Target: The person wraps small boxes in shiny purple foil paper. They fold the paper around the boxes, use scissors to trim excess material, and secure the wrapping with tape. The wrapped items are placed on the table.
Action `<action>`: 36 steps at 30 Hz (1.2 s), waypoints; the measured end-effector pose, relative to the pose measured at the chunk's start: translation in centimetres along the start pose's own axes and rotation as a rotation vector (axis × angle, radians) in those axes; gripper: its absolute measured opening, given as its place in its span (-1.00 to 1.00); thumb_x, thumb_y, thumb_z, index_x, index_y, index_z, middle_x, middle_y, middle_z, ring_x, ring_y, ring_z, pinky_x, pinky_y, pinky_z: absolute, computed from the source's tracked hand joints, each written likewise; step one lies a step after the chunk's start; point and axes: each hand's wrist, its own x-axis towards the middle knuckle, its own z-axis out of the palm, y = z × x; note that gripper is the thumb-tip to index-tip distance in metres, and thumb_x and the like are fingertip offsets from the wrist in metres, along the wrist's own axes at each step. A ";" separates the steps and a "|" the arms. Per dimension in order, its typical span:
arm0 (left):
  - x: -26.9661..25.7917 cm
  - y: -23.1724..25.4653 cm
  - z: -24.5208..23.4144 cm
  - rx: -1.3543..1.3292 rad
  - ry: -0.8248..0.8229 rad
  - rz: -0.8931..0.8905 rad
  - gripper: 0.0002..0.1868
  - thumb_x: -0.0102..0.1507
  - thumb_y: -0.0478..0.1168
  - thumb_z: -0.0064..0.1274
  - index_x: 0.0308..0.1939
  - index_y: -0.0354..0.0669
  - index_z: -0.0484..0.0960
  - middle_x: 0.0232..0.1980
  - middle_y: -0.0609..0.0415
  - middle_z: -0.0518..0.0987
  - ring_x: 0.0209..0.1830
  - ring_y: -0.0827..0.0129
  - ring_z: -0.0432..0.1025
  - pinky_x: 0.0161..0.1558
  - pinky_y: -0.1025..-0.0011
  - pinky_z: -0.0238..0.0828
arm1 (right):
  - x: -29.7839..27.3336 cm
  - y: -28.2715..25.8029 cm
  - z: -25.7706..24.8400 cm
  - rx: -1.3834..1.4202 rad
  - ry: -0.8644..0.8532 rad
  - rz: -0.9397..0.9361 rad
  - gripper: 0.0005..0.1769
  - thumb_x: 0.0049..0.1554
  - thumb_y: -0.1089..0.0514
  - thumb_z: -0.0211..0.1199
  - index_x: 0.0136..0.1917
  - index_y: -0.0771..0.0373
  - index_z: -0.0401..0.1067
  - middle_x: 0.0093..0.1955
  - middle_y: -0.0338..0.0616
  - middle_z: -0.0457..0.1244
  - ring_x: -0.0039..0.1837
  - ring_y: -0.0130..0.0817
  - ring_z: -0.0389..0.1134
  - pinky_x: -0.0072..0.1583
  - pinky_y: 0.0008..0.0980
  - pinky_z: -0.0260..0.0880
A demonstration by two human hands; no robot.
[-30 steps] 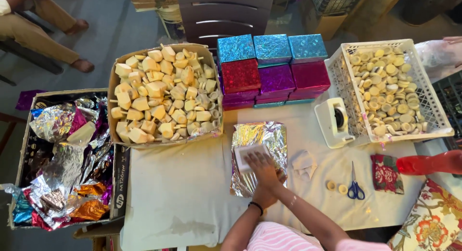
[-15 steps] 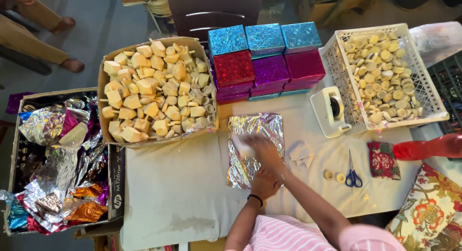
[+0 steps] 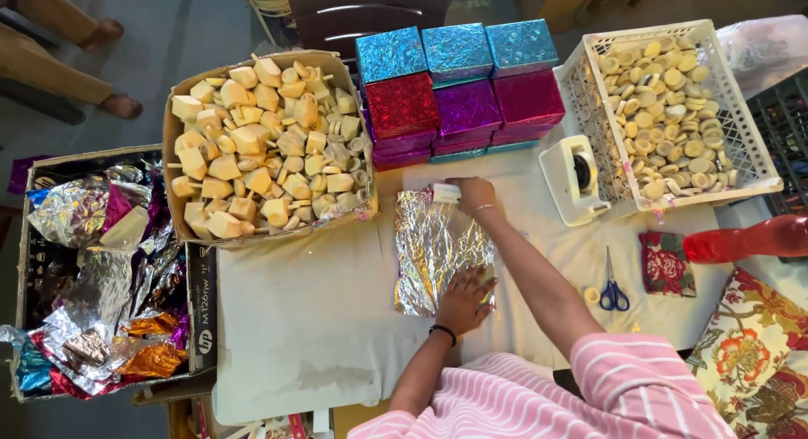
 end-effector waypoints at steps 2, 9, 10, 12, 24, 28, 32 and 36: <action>0.1 -0.4 0.4 0.007 0.006 0.007 -0.33 0.31 0.13 -0.01 0.50 0.14 0.36 0.62 0.01 0.19 0.66 0.05 -0.04 0.55 -0.01 -0.23 | -1.4 -0.6 -1.1 0.021 -0.197 0.064 -0.46 0.11 0.07 0.36 0.36 -0.22 0.45 0.22 -0.12 0.39 0.22 -0.16 0.41 0.26 -0.16 0.42; -0.5 -1.4 3.7 -0.102 0.052 -0.094 -0.33 0.28 0.12 0.00 0.45 0.03 0.42 0.50 -0.07 0.36 0.52 0.03 0.18 0.48 0.02 0.00 | -15.7 -4.0 6.5 0.080 0.236 -0.240 -0.30 -0.03 0.21 0.25 0.41 -0.01 0.37 0.38 -0.13 0.25 0.33 -0.05 0.33 0.33 0.07 0.27; -0.7 -1.2 3.8 -0.151 0.047 -0.128 -0.29 0.26 0.12 0.01 0.47 -0.02 0.41 0.49 -0.10 0.36 0.48 0.00 0.20 0.43 0.03 0.05 | -16.9 -4.8 6.0 0.094 0.252 -0.266 -0.25 -0.16 0.14 0.27 0.36 0.04 0.38 0.37 -0.09 0.23 0.33 0.02 0.29 0.34 0.19 0.16; -0.4 -1.1 2.5 -0.156 0.029 -0.114 -0.30 0.27 0.12 0.00 0.47 -0.01 0.42 0.48 -0.11 0.36 0.47 -0.01 0.20 0.43 0.02 0.05 | -14.1 -4.0 9.7 0.016 0.324 -0.236 -0.30 -0.06 0.18 0.23 0.40 -0.02 0.37 0.40 -0.16 0.24 0.38 -0.04 0.27 0.38 0.19 0.11; 0.9 -0.6 -0.1 0.015 0.061 0.038 -0.37 0.30 0.11 0.00 0.43 0.06 0.44 0.55 -0.06 0.30 0.62 0.02 0.04 0.52 -0.06 -0.16 | 0.1 -2.2 2.3 0.209 -0.098 0.016 -0.27 0.04 0.24 0.34 0.47 -0.15 0.39 0.37 -0.12 0.32 0.34 -0.04 0.37 0.35 -0.07 0.36; -0.2 -3.0 2.2 -0.122 0.107 0.076 -0.52 0.24 0.02 0.06 0.22 0.04 0.57 0.42 -0.05 0.45 0.51 -0.01 0.19 0.49 -0.01 0.00 | -7.1 -2.7 6.5 -0.027 0.203 -0.185 -0.37 0.15 0.34 0.13 0.41 -0.17 0.40 0.44 -0.28 0.22 0.48 -0.10 0.21 0.43 0.07 0.23; -1.6 -3.2 2.4 -0.192 0.045 0.148 -0.65 0.26 -0.10 0.07 0.11 -0.06 0.64 0.24 -0.07 0.56 0.35 -0.03 0.35 0.42 0.05 0.20 | -12.3 -4.7 8.0 -0.160 0.275 -0.204 -0.32 0.08 0.30 0.14 0.46 -0.09 0.33 0.53 -0.22 0.10 0.50 0.04 0.10 0.38 0.20 0.16; -5.1 -3.2 1.1 -0.355 0.095 0.299 -0.71 0.18 -0.30 0.00 -0.03 -0.12 0.66 0.07 -0.07 0.64 0.16 -0.02 0.48 0.27 0.06 0.34 | -14.3 -4.3 5.5 0.101 0.226 -0.243 -0.18 -0.08 0.19 0.27 0.49 0.06 0.27 0.56 -0.05 0.08 0.47 0.24 0.10 0.33 0.22 0.19</action>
